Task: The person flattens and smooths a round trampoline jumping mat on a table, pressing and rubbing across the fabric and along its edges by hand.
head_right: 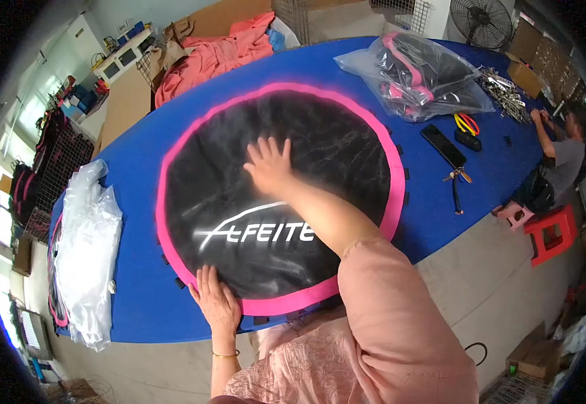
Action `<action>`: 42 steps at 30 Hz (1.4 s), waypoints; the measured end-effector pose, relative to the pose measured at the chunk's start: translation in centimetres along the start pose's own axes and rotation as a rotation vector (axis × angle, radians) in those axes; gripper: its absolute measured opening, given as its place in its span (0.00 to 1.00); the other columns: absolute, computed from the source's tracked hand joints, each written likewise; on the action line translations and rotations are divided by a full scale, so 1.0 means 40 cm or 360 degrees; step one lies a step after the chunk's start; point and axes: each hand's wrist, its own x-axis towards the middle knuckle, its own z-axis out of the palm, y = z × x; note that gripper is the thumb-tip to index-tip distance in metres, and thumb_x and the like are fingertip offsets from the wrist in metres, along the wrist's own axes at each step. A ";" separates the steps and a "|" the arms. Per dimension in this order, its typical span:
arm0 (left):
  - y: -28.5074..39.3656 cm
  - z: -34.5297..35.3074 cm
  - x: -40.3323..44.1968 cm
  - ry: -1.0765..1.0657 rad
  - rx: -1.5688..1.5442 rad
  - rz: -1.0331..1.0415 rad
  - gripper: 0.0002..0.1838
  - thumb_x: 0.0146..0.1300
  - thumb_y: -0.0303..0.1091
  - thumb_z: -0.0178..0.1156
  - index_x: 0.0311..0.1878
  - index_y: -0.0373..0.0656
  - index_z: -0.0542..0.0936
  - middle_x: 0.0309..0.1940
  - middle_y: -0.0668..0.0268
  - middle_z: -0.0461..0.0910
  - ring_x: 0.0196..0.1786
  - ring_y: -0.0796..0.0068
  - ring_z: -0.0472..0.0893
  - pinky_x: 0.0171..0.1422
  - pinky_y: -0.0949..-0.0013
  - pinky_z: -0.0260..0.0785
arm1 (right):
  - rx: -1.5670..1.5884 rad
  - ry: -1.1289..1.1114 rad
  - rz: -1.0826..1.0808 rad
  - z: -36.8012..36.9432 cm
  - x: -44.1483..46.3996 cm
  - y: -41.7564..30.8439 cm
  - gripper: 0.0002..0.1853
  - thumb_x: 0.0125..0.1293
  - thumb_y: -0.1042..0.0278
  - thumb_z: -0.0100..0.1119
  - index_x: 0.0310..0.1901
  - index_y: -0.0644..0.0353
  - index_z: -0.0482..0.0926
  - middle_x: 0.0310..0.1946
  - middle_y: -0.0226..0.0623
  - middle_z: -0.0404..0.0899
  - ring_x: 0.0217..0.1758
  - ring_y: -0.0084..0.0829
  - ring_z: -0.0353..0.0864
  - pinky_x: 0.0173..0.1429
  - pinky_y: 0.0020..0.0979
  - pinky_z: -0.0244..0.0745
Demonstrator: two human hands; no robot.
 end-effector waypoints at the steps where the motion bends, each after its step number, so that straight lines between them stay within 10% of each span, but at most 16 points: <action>1: 0.000 0.000 -0.001 0.0007 0.0008 0.0002 0.27 0.72 0.30 0.52 0.73 0.33 0.72 0.73 0.46 0.74 0.81 0.45 0.66 0.87 0.34 0.42 | 0.0007 0.0009 -0.0002 -0.014 -0.002 0.010 0.34 0.80 0.46 0.49 0.82 0.50 0.62 0.84 0.47 0.57 0.86 0.53 0.53 0.80 0.78 0.42; 13: -0.011 0.015 0.001 0.0041 0.0001 0.0013 0.27 0.72 0.31 0.53 0.72 0.33 0.73 0.73 0.45 0.74 0.80 0.45 0.67 0.86 0.33 0.44 | -0.0444 -0.0256 0.0857 -0.253 -0.138 0.446 0.36 0.83 0.38 0.39 0.85 0.47 0.57 0.85 0.49 0.54 0.89 0.52 0.49 0.84 0.73 0.41; 21: -0.013 0.019 0.000 0.0066 -0.0002 0.0004 0.25 0.73 0.32 0.52 0.71 0.35 0.74 0.74 0.48 0.74 0.80 0.47 0.67 0.86 0.35 0.45 | -0.0392 -0.0062 0.0377 -0.192 -0.170 0.280 0.35 0.79 0.44 0.50 0.81 0.51 0.63 0.81 0.51 0.59 0.84 0.54 0.56 0.78 0.77 0.48; 27: -0.011 0.024 -0.002 0.0057 -0.0069 -0.0094 0.25 0.74 0.33 0.53 0.71 0.37 0.75 0.74 0.51 0.75 0.81 0.50 0.68 0.87 0.37 0.45 | -0.0100 -0.0442 0.0254 -0.163 -0.164 0.050 0.35 0.83 0.40 0.42 0.85 0.45 0.57 0.87 0.44 0.50 0.90 0.50 0.47 0.86 0.71 0.35; 33: 0.080 0.027 -0.049 -0.0073 0.0066 -0.0086 0.29 0.75 0.41 0.56 0.74 0.36 0.72 0.76 0.49 0.71 0.81 0.46 0.66 0.84 0.30 0.48 | -0.0332 -0.0122 0.0238 -0.158 -0.162 0.163 0.34 0.80 0.43 0.49 0.81 0.48 0.63 0.82 0.48 0.60 0.85 0.54 0.57 0.79 0.76 0.49; 37: 0.179 -0.020 -0.082 -0.0114 0.0154 0.0144 0.31 0.74 0.46 0.58 0.73 0.35 0.74 0.75 0.47 0.72 0.75 0.42 0.71 0.75 0.27 0.57 | -0.0360 -0.0340 0.0581 -0.204 -0.125 0.242 0.36 0.83 0.39 0.41 0.84 0.48 0.57 0.86 0.52 0.53 0.89 0.55 0.49 0.82 0.76 0.42; 42: 0.104 -0.027 -0.018 0.0059 -0.0137 0.0003 0.28 0.74 0.41 0.58 0.72 0.34 0.75 0.74 0.48 0.73 0.73 0.46 0.73 0.75 0.42 0.62 | -0.0349 -0.0337 0.0286 -0.144 -0.081 0.154 0.36 0.82 0.40 0.44 0.84 0.47 0.57 0.84 0.51 0.55 0.88 0.54 0.51 0.82 0.76 0.43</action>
